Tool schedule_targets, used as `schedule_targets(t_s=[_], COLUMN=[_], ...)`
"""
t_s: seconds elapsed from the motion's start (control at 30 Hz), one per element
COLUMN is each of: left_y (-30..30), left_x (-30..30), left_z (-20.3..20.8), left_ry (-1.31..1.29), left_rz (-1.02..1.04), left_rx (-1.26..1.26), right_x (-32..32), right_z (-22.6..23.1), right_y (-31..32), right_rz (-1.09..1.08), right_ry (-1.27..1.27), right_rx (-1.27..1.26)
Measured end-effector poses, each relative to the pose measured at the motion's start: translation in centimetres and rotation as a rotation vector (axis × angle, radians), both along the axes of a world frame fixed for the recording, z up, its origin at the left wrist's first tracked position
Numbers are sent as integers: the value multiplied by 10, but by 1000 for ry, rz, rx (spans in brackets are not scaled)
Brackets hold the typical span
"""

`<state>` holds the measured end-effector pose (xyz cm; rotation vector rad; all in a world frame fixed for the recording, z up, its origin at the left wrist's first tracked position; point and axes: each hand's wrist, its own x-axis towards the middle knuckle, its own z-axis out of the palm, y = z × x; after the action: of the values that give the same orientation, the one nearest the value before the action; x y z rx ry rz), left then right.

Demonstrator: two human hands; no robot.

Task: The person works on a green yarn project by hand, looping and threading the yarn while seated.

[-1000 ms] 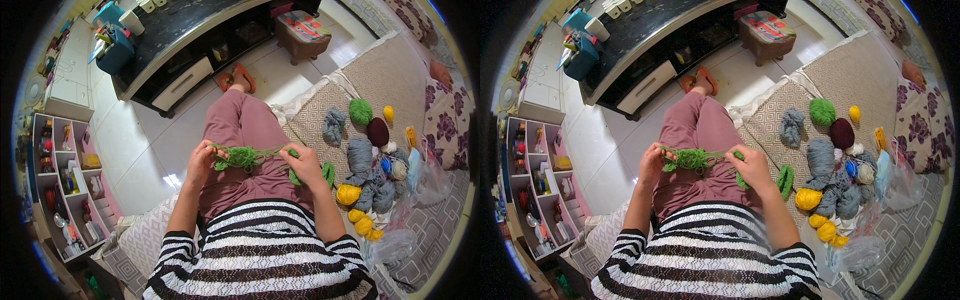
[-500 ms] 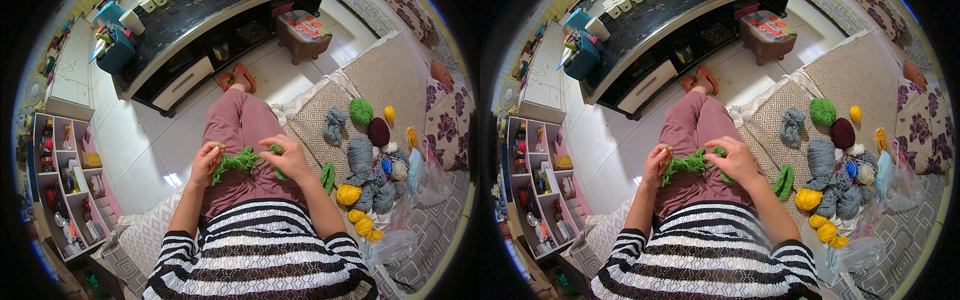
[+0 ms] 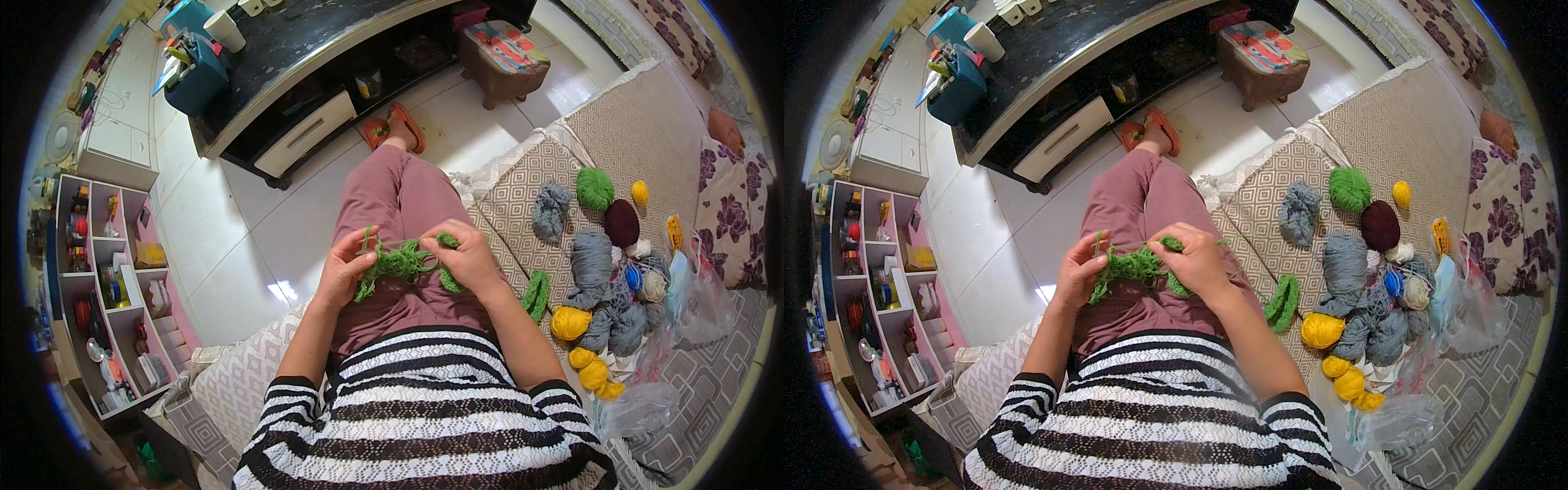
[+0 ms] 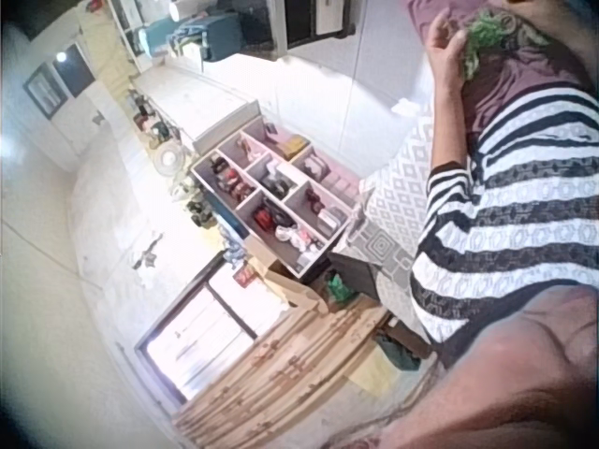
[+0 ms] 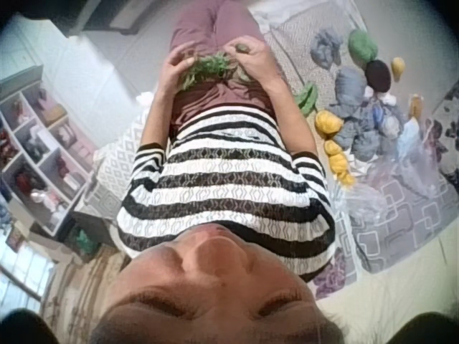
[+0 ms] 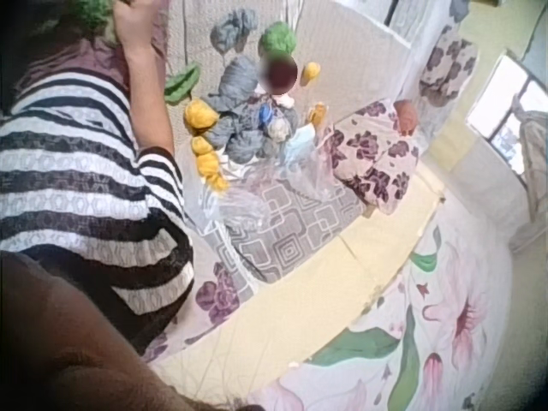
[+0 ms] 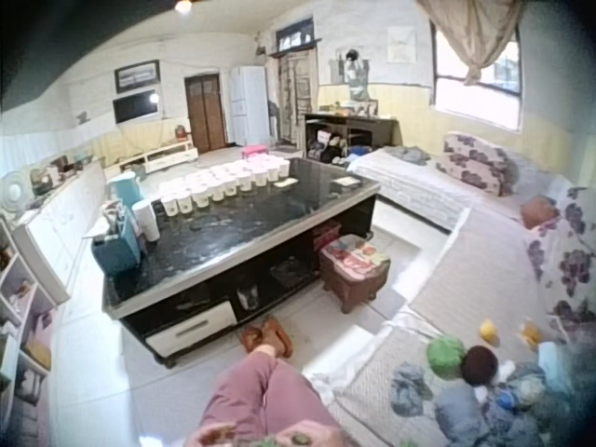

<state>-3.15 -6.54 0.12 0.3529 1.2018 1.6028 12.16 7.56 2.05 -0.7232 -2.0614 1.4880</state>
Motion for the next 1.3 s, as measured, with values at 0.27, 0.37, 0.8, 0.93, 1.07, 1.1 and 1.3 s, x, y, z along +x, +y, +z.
schedule_targets(t_s=[0.27, 0.37, 0.8, 0.93, 1.07, 1.1, 1.3], left_y=[2, 1, 5, 8, 10, 11, 12], left_x=[5, 6, 11, 14, 15, 16, 17], left_z=[-3, -6, -6, -3, 7, 9, 9], left_ry=[-52, -13, -23, 39, 113, 113, 183], left_rz=[-85, -103, -105, -109, -176, -176, -215], left_rx=[19, 27, 5, -17, -82, -80, -124], right_x=[-7, -11, -7, -6, -13, -14, -14], right_z=[4, 4, -9, -14, -14, -15, -27], right_y=[2, 3, 2, -2, -13, -15, -16], right_rz=[-48, -81, -71, 45, 98, 119, 136], right_ry=[39, -27, -36, -54, -25, -2, 1], right_rx=[-399, -364, -329, -484, -551, -562, -603])
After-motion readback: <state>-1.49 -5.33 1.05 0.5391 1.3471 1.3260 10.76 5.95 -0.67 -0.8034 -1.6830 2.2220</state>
